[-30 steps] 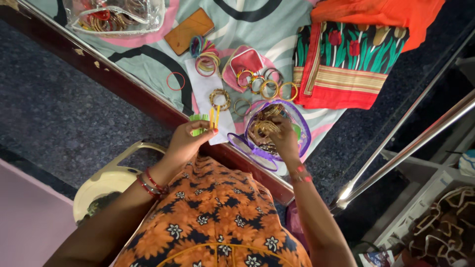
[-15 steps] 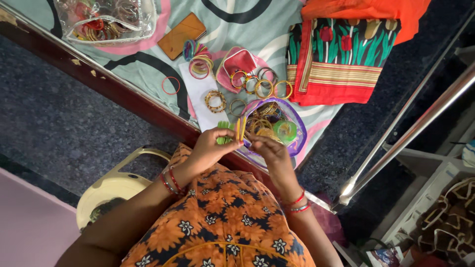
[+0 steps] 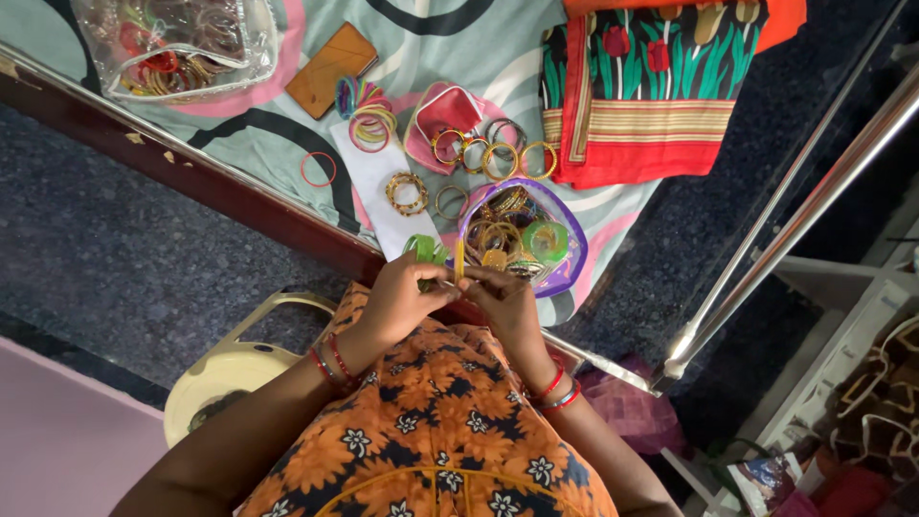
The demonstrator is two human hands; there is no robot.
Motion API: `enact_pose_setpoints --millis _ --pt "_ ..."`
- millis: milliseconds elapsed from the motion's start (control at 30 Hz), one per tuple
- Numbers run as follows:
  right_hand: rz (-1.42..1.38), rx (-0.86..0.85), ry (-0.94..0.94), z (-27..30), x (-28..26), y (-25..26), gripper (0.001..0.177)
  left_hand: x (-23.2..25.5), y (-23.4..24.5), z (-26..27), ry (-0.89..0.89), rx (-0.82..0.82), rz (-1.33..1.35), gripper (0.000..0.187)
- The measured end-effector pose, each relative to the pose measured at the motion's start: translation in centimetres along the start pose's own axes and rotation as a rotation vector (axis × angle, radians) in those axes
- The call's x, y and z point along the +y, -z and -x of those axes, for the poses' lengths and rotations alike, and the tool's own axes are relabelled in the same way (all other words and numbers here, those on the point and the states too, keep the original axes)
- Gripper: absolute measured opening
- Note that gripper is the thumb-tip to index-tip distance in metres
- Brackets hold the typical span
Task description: The person sorts and arranges bangles from a purple bag onto a mirrored surface. They handle multiple bangles, separating them by color and style, and place them in neat piles on the table.
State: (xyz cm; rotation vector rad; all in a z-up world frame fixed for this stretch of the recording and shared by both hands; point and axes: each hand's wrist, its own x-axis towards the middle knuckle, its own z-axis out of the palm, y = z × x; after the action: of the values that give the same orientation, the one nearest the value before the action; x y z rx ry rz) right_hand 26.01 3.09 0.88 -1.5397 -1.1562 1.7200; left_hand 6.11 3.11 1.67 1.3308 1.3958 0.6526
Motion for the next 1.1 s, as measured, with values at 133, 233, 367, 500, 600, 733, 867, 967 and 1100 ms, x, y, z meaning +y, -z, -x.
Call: enact_pose_setpoints --millis 133,233,367,500,600,733,867,967,1100 --pt "0.085 0.021 -0.014 0.2 -0.3 -0.6 0.024 0.2 0.1 0.2 -0.091 -0.025 -0.032 0.023" --pt "0.112 0.029 -0.027 -0.1 -0.4 -0.6 0.021 0.4 0.1 0.2 0.058 -0.165 -0.079 0.024" --pt "-0.018 0.027 -0.03 -0.5 0.5 -0.4 0.02 -0.4 -0.2 -0.1 -0.091 -0.092 0.024 0.027" --pt "-0.028 0.109 -0.005 -0.6 2.2 -0.3 0.021 -1.8 -0.9 -0.1 0.029 -0.036 0.095 0.031" --pt "0.066 0.134 -0.002 -0.5 2.7 -0.3 0.021 -3.2 -1.2 -0.4 0.04 0.059 0.163 0.042" --pt "0.152 0.016 0.019 0.4 1.6 -0.5 0.021 -4.2 -0.5 -1.0 -0.231 0.194 0.065 0.077" --pt "0.356 -0.088 0.13 0.9 -0.1 -1.5 0.021 -4.0 -0.9 -1.6 -0.099 0.186 0.353 0.101" --pt "0.316 -0.206 0.189 1.1 -1.7 -1.7 0.024 -4.2 -1.3 -1.9 -0.104 0.209 0.424 0.102" --pt "0.305 -0.122 0.147 1.8 -2.7 -1.6 0.035 -4.5 -0.7 -2.0 -0.139 0.162 0.642 0.096"
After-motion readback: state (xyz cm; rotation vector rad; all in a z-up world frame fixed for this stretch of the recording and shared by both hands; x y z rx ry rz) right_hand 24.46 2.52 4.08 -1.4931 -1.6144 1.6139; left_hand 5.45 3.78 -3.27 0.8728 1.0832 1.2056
